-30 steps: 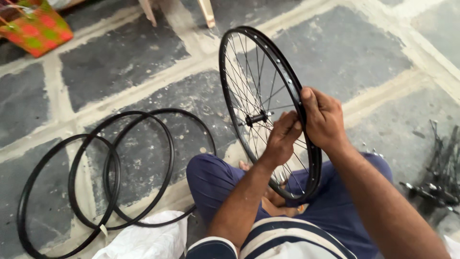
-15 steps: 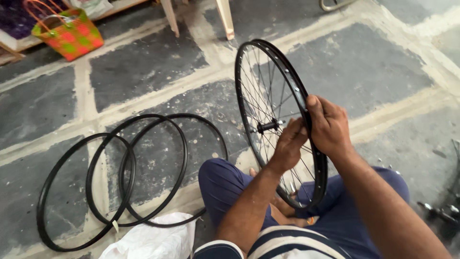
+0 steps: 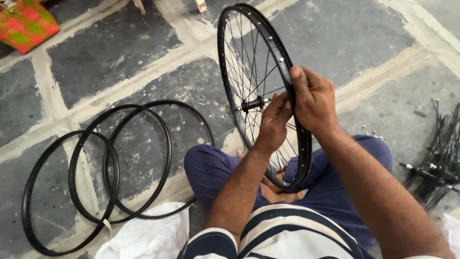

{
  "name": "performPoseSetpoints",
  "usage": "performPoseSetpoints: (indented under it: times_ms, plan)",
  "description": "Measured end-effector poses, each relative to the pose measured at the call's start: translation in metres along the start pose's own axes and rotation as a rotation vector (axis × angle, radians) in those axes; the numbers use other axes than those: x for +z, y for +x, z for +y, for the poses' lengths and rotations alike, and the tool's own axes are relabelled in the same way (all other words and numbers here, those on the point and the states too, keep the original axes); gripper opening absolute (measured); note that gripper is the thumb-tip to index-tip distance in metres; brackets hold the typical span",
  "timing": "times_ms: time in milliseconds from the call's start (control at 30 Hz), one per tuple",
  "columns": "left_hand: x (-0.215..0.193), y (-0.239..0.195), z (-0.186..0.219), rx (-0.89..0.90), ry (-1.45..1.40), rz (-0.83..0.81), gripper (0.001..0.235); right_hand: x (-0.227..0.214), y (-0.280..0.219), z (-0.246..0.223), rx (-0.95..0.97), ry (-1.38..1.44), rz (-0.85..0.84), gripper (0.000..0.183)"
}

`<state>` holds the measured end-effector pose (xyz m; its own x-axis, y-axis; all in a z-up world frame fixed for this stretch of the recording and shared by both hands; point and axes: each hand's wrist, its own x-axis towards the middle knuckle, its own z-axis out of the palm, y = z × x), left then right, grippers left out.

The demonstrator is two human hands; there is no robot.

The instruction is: The person sits on the floor and assembles a bicycle wheel by inserting spokes into the rim and hub. They then use a pair of scissors to cut the excess length of the spokes.

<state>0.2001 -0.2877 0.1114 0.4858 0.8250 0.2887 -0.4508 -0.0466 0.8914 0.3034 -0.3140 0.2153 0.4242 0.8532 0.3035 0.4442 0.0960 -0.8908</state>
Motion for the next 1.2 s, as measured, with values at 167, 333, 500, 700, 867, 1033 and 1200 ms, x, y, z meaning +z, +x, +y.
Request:
performPoseSetpoints:
  times_ms: [167, 333, 500, 700, 867, 1033, 1200]
  plan:
    - [0.029, -0.028, -0.034, 0.137, 0.415, 0.431, 0.032, -0.038, -0.006, 0.054, 0.061, 0.002, 0.122, 0.049]
    - [0.068, -0.063, -0.101, -0.53, 0.09, 0.475, 0.049, -0.093, -0.014, 0.113, 0.104, 0.08, 0.173, 0.043]
    - [0.1, -0.058, -0.15, -0.49, 0.404, 0.438, 0.038, -0.121, -0.02, 0.169, 0.129, 0.307, 0.203, 0.041]
    - [0.1, -0.049, -0.163, -0.463, 0.115, 0.382, 0.023, -0.134, -0.01, 0.222, 0.321, 0.361, 0.377, 0.039]
    - [0.106, -0.044, -0.141, -0.937, -0.279, 0.067, 0.024, -0.138, -0.034, 0.242, 0.425, 0.348, 0.432, 0.037]
    - [0.115, -0.065, -0.159, -0.996, -0.312, -0.051, 0.036, -0.17, -0.114, 0.258, 0.645, 0.41, 0.392, 0.023]
    - [0.113, -0.089, -0.184, -1.087, -0.2, -0.122, 0.039, -0.213, -0.22, 0.274, 0.727, 0.876, 0.581, 0.028]
